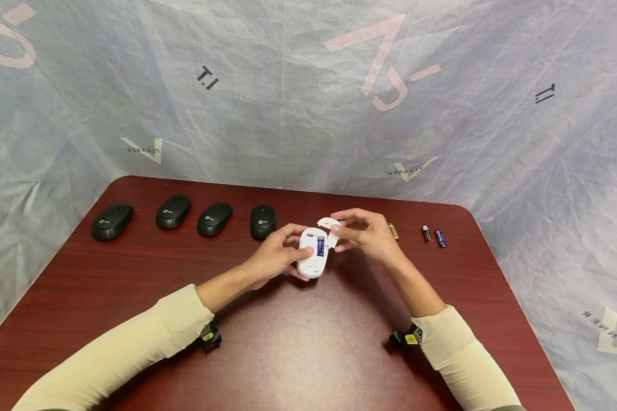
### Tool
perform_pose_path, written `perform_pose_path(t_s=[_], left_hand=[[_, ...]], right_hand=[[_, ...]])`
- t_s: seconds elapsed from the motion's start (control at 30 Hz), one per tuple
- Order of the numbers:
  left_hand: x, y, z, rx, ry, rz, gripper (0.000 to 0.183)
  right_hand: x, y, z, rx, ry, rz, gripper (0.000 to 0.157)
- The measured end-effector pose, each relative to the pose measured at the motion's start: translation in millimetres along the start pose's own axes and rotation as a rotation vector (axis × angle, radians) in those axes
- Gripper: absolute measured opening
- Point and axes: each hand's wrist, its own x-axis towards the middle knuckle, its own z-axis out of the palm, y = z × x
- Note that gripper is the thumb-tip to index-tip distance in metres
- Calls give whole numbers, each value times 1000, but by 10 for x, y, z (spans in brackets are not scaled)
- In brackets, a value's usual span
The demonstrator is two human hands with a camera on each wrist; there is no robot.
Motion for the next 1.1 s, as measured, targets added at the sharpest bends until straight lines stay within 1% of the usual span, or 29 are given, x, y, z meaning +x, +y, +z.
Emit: perform_pose_path(t_s=[0.23, 0.33, 0.53, 0.7, 0.93, 1.1], left_hand=[[-22, -10, -3, 1, -12, 4, 53], [-22, -7, 0, -5, -12, 3, 53], [-14, 12, 21, -11, -14, 3, 53], [-13, 25, 28, -15, -11, 6, 54], [5, 39, 25, -10, 1, 26, 54], [11, 46, 10, -9, 5, 33, 53]], right_hand=[[-16, -26, 130, -78, 63, -37, 31], [-16, -28, 167, -80, 90, -50, 30], [-17, -4, 217, -38, 133, -51, 31], [-4, 64, 247, -78, 167, -56, 29], [-19, 103, 298, -127, 188, -67, 26], [-32, 98, 336, -204, 171, -124, 23]])
